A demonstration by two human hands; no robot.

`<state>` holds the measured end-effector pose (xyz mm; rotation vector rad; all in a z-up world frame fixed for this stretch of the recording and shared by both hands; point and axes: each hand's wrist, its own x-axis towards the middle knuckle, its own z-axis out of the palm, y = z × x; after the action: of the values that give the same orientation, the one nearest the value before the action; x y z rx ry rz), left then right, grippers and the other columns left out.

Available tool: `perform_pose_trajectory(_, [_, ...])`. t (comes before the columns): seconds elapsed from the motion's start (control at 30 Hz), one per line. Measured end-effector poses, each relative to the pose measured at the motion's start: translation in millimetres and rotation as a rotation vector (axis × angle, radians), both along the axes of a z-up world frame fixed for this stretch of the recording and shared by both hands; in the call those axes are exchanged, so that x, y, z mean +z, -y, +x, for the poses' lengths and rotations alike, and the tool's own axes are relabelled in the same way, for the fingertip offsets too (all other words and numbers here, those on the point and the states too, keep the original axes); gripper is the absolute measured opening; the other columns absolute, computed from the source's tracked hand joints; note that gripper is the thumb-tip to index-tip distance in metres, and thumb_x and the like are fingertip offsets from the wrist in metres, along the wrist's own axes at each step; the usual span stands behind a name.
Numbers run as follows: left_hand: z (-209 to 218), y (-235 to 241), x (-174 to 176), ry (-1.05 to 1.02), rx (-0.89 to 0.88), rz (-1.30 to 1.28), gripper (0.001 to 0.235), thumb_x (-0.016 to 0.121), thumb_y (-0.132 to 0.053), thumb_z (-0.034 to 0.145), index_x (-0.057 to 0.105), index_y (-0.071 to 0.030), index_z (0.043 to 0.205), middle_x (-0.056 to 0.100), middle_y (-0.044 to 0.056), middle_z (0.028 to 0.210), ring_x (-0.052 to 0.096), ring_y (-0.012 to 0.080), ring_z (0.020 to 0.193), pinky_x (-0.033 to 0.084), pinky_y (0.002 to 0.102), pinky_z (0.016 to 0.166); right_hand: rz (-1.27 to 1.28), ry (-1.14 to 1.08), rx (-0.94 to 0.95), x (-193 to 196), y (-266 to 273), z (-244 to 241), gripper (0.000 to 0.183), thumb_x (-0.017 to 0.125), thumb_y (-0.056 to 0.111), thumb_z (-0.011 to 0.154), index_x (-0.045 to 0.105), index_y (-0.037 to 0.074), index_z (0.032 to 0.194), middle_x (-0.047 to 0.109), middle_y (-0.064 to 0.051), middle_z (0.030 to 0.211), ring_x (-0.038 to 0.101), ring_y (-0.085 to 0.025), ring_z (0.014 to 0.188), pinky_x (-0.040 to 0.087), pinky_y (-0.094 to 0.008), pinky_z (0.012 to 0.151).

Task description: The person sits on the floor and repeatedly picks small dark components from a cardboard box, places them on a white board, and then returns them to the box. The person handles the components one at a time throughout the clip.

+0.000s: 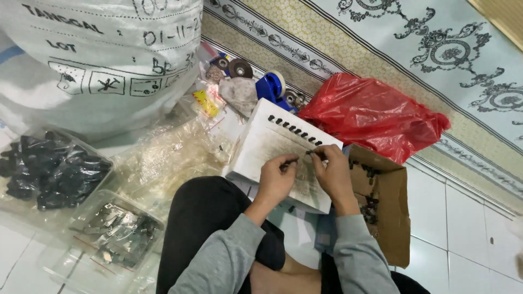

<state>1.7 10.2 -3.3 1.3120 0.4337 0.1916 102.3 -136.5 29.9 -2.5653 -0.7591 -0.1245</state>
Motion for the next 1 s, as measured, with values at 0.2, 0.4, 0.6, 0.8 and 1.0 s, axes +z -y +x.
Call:
perform_pose_trajectory(0.2, [7,6,-14,-0.047,-0.028,0.016,0.023,0.067,-0.016,0.093,0.079,-0.009,0.113,0.077,0.017,0.098,0.075,0.0242,0.087,0.062,0.035,0.073,-0.381,0.267,0.126,-31,-1,37,0.011,0.074,0.022,0.088,0.072,0.015,0.097,0.063,-0.007,0.093,0.065,-0.031,0.095,0.05,-0.045,0.087])
perform_pose_trajectory(0.4, [8,3,-10,-0.065,-0.024,-0.001,0.024,0.068,-0.018,0.093,0.077,-0.005,0.112,0.076,0.018,0.09,0.075,0.0237,0.081,0.061,0.035,0.069,-0.495,0.234,0.099,-36,-8,41,0.012,0.071,0.025,0.091,0.072,0.016,0.098,0.064,-0.005,0.095,0.064,-0.028,0.098,0.047,-0.044,0.094])
perform_pose_trajectory(0.6, [3,-1,0,-0.05,-0.027,-0.028,0.024,0.065,-0.015,0.095,0.077,-0.005,0.113,0.076,0.023,0.098,0.076,0.0274,0.086,0.062,0.036,0.071,-0.543,0.266,0.09,-58,7,57,0.015,0.072,0.034,0.086,0.069,0.023,0.096,0.062,-0.001,0.097,0.063,-0.026,0.099,0.047,-0.044,0.095])
perform_pose_trajectory(0.8, [5,2,-4,-0.055,-0.025,0.018,0.024,0.068,-0.015,0.093,0.077,-0.003,0.112,0.075,0.024,0.102,0.075,0.0289,0.089,0.062,0.036,0.071,-0.509,0.222,0.079,-50,0,47,0.016,0.071,0.032,0.087,0.07,0.022,0.1,0.062,-0.001,0.098,0.063,-0.025,0.099,0.046,-0.044,0.097])
perform_pose_trajectory(1.0, [6,2,-7,-0.04,-0.029,0.038,0.025,0.067,-0.016,0.094,0.077,-0.002,0.112,0.075,0.024,0.102,0.075,0.0293,0.089,0.062,0.037,0.069,-0.486,0.236,0.08,-55,3,50,0.021,0.074,0.031,0.083,0.07,0.022,0.102,0.062,-0.002,0.098,0.063,-0.027,0.098,0.048,-0.044,0.092])
